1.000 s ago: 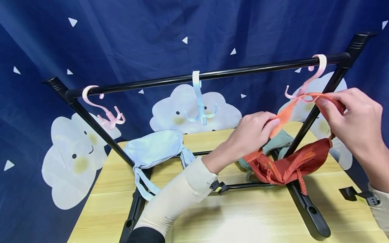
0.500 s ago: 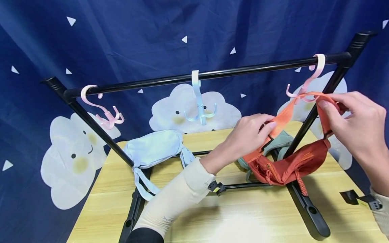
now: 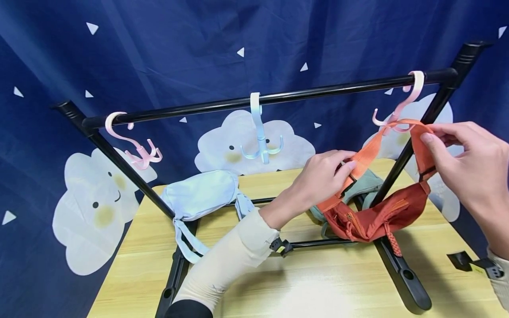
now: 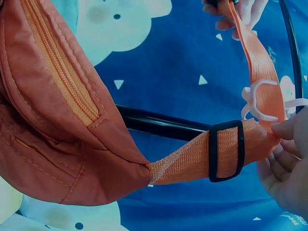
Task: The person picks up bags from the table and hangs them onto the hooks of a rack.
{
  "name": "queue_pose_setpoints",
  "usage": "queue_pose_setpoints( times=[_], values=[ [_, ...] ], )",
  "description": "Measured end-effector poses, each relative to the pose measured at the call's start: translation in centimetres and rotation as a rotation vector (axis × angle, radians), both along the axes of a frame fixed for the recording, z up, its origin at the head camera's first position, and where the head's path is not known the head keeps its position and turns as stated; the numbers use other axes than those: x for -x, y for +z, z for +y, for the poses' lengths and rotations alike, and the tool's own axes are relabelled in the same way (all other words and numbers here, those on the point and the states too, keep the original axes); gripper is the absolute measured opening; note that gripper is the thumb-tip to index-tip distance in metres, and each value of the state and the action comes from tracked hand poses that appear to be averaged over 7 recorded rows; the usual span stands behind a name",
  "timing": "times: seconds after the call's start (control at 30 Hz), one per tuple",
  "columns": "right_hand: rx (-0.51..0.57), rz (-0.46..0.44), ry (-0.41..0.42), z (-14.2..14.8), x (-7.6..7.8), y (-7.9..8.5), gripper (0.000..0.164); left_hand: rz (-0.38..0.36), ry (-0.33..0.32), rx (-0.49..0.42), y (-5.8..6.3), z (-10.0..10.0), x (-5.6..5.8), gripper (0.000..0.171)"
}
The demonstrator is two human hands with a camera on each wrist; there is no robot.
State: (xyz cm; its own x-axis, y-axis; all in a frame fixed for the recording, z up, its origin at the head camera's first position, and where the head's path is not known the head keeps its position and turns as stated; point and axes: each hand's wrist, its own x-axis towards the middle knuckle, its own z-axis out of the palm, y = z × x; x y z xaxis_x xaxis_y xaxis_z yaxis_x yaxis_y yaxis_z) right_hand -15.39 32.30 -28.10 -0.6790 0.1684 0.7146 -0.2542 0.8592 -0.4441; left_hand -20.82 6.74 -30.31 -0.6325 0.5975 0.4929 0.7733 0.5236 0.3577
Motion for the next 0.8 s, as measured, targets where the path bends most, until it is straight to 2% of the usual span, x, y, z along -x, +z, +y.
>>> queue_pose_setpoints(
  times=[0.17,0.4,0.8],
  values=[
    [-0.005,0.0,0.007,0.1,0.1,-0.1,0.033,0.002,0.007,-0.005,0.0,-0.3,-0.1,0.033],
    [0.024,0.093,0.048,-0.1,0.1,0.2,0.026,-0.009,0.004,-0.015,0.0,-0.6,-0.1,0.032],
    [0.041,0.088,0.062,-0.4,-0.5,0.3,0.023,-0.007,-0.01,-0.041,0.0,-1.2,-0.2,0.031]
  ],
)
